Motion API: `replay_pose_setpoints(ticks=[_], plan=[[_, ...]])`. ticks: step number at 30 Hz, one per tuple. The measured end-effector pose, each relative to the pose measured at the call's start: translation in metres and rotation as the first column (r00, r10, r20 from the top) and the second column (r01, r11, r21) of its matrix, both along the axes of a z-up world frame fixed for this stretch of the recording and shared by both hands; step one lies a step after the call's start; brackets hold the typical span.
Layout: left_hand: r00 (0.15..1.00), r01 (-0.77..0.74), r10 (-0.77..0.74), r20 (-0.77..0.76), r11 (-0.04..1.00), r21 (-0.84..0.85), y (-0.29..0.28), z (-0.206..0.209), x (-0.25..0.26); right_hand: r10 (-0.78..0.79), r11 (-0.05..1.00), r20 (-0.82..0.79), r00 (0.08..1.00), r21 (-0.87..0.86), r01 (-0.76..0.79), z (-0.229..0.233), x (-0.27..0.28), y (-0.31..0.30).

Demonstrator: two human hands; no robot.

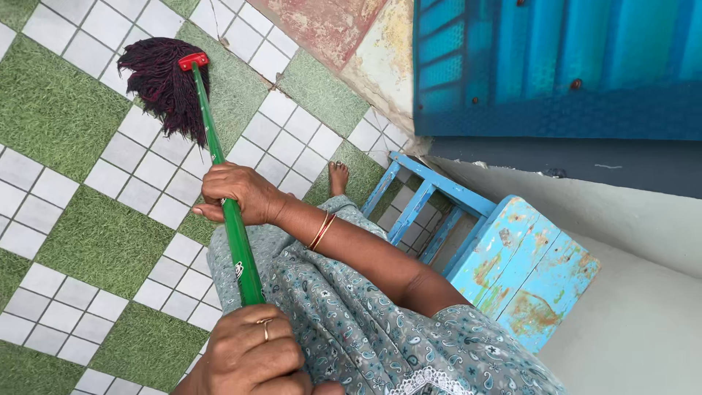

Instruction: The person mops a tiled floor using a mop and a bucket of water.

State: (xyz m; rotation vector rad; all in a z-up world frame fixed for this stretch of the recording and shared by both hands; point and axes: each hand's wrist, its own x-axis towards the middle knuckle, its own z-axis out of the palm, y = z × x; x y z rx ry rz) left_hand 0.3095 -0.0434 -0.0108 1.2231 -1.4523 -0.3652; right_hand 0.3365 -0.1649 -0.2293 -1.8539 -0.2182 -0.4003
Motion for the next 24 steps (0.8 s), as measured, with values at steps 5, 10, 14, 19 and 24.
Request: replay_pose_setpoints(ticks=[5,10,14,19,24], plan=[[0.998,0.044,-0.043,0.046,0.999,-0.011,-0.025,0.011,0.001,-0.03,0.999,-0.013,0.999,-0.011,0.03,0.0,-0.007,-0.015],[0.999,-0.011,0.014,0.036,0.998,-0.066,-0.032,0.009,0.004,-0.014,1.0,-0.015,1.0,-0.028,0.014,-0.007,-0.004,-0.021],[0.993,-0.111,0.114,0.039,0.991,-0.079,-0.033,0.007,0.006,0.019,0.999,-0.01,1.0,-0.039,-0.02,-0.006,0.006,-0.027],[0.971,-0.235,0.239,0.004,0.957,-0.167,-0.032,0.003,0.008,0.141,0.988,-0.054,0.988,-0.06,-0.145,0.03,0.018,-0.037],[0.917,-0.387,0.399,0.009,0.893,-0.229,-0.039,0.006,0.015,0.339,0.941,0.086,0.937,-0.024,-0.338,0.087,0.017,-0.051]])
